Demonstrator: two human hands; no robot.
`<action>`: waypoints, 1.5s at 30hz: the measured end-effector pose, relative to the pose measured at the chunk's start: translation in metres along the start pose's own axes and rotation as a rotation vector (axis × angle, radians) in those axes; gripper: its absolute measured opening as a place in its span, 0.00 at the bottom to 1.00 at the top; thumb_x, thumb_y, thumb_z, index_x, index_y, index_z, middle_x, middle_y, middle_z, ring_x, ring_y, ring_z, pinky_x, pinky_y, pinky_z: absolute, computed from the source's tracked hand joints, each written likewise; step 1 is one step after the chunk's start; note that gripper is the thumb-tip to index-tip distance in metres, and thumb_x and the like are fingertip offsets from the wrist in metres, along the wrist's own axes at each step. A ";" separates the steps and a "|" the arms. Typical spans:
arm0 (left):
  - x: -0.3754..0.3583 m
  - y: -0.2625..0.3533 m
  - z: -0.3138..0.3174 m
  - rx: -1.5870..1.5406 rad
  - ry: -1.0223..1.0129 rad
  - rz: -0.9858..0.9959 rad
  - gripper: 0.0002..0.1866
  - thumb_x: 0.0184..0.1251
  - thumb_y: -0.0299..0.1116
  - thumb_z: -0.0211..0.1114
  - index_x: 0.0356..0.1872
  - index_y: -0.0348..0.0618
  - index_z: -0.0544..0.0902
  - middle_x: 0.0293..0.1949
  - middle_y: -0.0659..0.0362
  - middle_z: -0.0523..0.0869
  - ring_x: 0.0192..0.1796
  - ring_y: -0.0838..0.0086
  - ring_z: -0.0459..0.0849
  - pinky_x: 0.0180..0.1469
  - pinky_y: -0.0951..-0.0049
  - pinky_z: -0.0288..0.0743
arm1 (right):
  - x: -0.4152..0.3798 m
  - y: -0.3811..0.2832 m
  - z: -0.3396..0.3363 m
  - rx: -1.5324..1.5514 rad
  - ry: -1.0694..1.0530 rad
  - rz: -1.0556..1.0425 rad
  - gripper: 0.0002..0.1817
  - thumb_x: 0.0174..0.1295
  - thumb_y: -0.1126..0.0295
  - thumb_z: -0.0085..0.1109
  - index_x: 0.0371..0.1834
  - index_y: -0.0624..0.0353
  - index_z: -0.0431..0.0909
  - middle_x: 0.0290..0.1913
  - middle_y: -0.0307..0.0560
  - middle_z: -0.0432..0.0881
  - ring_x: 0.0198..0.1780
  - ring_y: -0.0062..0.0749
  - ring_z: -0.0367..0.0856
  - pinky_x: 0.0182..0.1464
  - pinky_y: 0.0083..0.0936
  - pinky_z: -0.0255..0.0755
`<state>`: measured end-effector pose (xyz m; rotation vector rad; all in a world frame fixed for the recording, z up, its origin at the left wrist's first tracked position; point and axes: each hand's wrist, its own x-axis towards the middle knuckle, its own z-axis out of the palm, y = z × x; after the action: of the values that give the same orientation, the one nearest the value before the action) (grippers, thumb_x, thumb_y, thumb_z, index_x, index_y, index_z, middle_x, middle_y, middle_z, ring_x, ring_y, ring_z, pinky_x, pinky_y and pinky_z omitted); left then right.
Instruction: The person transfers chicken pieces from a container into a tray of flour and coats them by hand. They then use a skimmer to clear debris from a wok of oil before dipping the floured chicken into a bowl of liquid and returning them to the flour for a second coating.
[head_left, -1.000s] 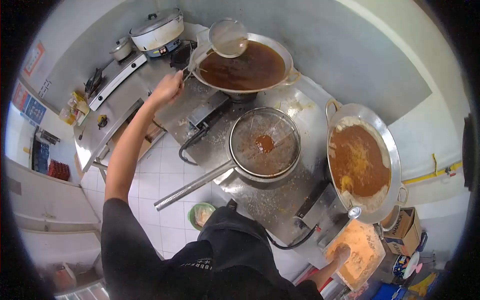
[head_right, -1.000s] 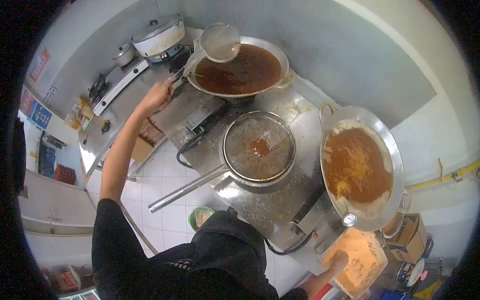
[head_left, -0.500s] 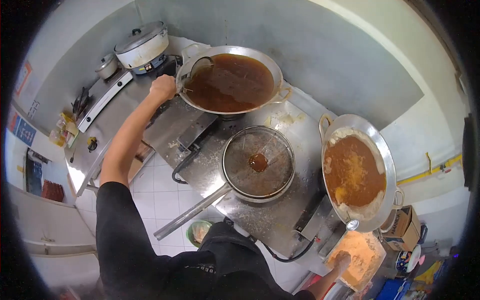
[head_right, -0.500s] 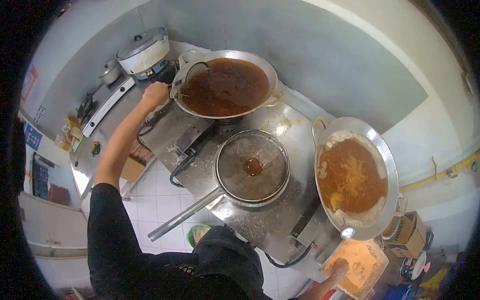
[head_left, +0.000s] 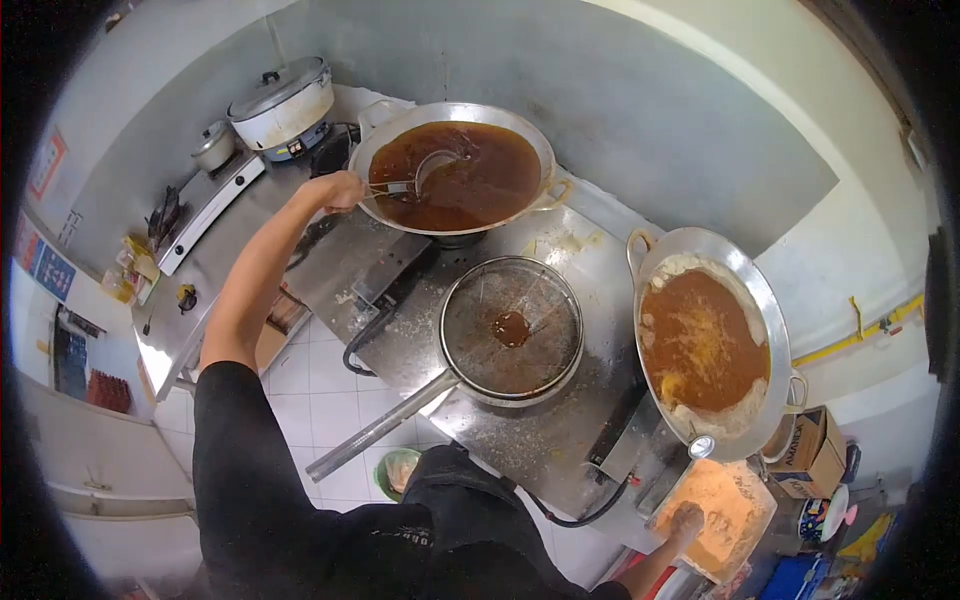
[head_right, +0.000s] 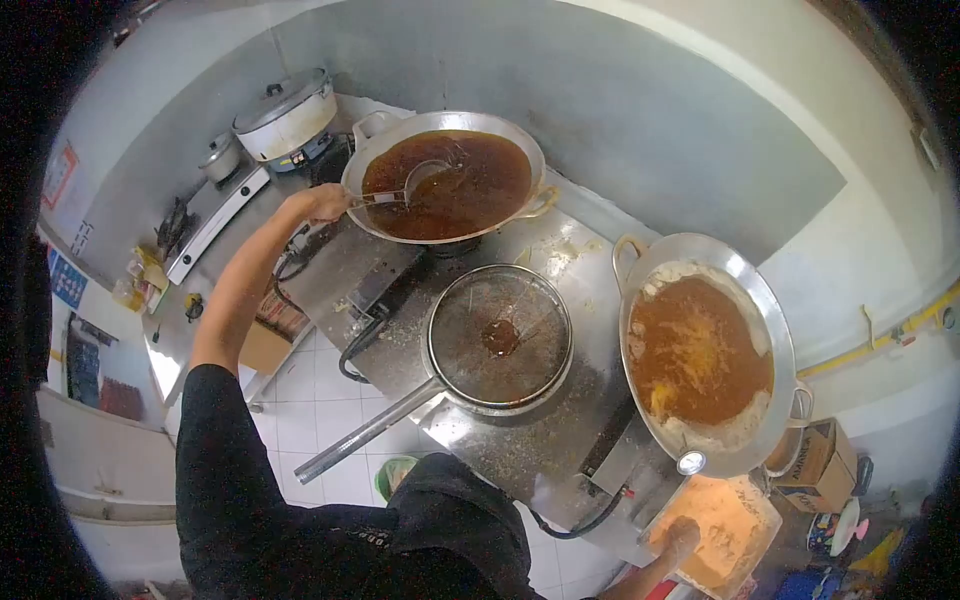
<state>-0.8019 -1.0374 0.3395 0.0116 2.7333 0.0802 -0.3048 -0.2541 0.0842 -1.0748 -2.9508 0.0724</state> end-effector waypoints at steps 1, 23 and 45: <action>0.001 0.001 0.000 -0.095 -0.072 -0.031 0.24 0.71 0.43 0.42 0.25 0.32 0.77 0.22 0.50 0.80 0.17 0.63 0.79 0.19 0.60 0.72 | -0.001 -0.005 -0.004 0.008 0.000 0.073 0.19 0.61 0.59 0.50 0.31 0.66 0.80 0.34 0.65 0.81 0.40 0.57 0.80 0.44 0.45 0.73; -0.034 0.040 0.019 -0.764 -0.214 -0.102 0.24 0.70 0.52 0.45 0.20 0.46 0.68 0.12 0.70 0.61 0.10 0.85 0.55 0.10 0.80 0.45 | 0.009 0.032 0.009 -0.052 -0.040 0.088 0.19 0.59 0.57 0.51 0.29 0.63 0.81 0.33 0.62 0.82 0.37 0.55 0.82 0.42 0.43 0.75; -0.166 0.063 0.068 -0.906 -0.188 -0.174 0.29 0.70 0.60 0.45 0.17 0.48 0.68 0.12 0.70 0.63 0.11 0.85 0.55 0.11 0.79 0.46 | 0.023 0.083 0.051 -0.078 0.023 0.000 0.19 0.60 0.57 0.50 0.25 0.63 0.80 0.30 0.61 0.82 0.34 0.54 0.81 0.38 0.43 0.74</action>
<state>-0.6225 -0.9745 0.3464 -0.4409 2.2657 1.1725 -0.2699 -0.1774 0.0294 -1.0765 -2.9560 -0.0549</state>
